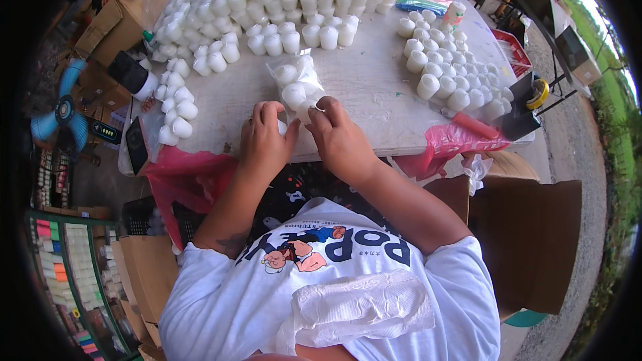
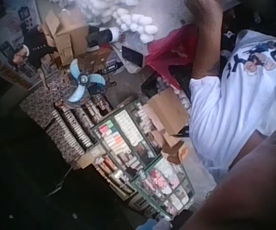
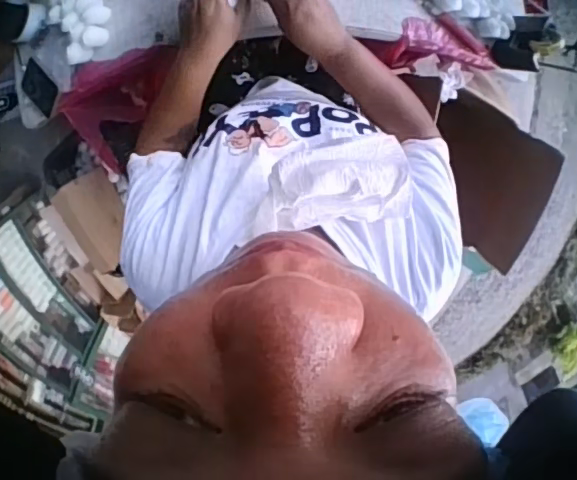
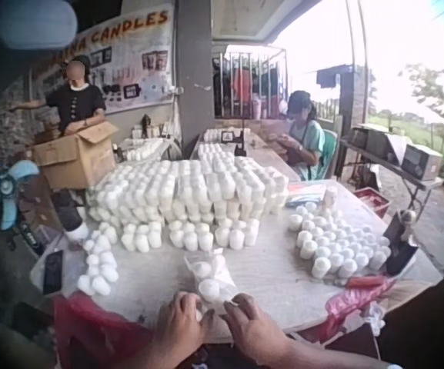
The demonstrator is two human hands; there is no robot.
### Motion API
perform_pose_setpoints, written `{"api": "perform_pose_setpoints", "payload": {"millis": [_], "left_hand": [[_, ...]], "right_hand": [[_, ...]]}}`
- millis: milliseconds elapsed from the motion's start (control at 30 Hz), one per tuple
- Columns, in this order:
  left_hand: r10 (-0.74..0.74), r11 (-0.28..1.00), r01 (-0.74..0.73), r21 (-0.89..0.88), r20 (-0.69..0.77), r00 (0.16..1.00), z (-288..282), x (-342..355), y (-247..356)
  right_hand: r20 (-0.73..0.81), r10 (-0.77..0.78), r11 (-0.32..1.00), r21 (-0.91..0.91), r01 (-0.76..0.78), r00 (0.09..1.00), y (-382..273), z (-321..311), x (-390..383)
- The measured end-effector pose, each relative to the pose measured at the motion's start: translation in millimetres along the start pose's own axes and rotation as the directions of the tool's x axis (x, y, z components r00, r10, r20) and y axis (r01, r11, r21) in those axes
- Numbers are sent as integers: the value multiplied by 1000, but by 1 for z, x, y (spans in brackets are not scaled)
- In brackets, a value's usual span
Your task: The person packs small white candles into clear plastic bags. They pick up several candles from a table, place them into a bag, and seal it. The person repeats this process multiple times, arranging the finished bags on the table.
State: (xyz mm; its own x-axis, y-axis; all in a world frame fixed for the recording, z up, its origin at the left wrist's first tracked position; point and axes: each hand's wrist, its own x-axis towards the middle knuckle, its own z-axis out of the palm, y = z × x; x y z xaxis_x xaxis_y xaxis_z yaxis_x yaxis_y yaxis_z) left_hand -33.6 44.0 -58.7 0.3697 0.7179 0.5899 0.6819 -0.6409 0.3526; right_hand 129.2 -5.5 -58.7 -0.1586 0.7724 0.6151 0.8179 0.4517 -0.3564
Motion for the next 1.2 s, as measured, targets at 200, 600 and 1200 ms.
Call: {"api": "perform_pose_setpoints", "payload": {"millis": [200, 600, 1200], "left_hand": [[99, 993, -102, 52, 55, 994, 4, 2, -8], [-53, 919, 14, -393, -89, 995, -2, -10, -16], [112, 990, -115, -79, -45, 993, 9, -1, -19]], "right_hand": [[-140, 162, 987, 17, -162, 977, 15, 13, 19], [-34, 242, 956, -164, -244, 970, 2, -1, 3], [-6, 143, 986, 93, -142, 990, -11, 5, -16]]}}
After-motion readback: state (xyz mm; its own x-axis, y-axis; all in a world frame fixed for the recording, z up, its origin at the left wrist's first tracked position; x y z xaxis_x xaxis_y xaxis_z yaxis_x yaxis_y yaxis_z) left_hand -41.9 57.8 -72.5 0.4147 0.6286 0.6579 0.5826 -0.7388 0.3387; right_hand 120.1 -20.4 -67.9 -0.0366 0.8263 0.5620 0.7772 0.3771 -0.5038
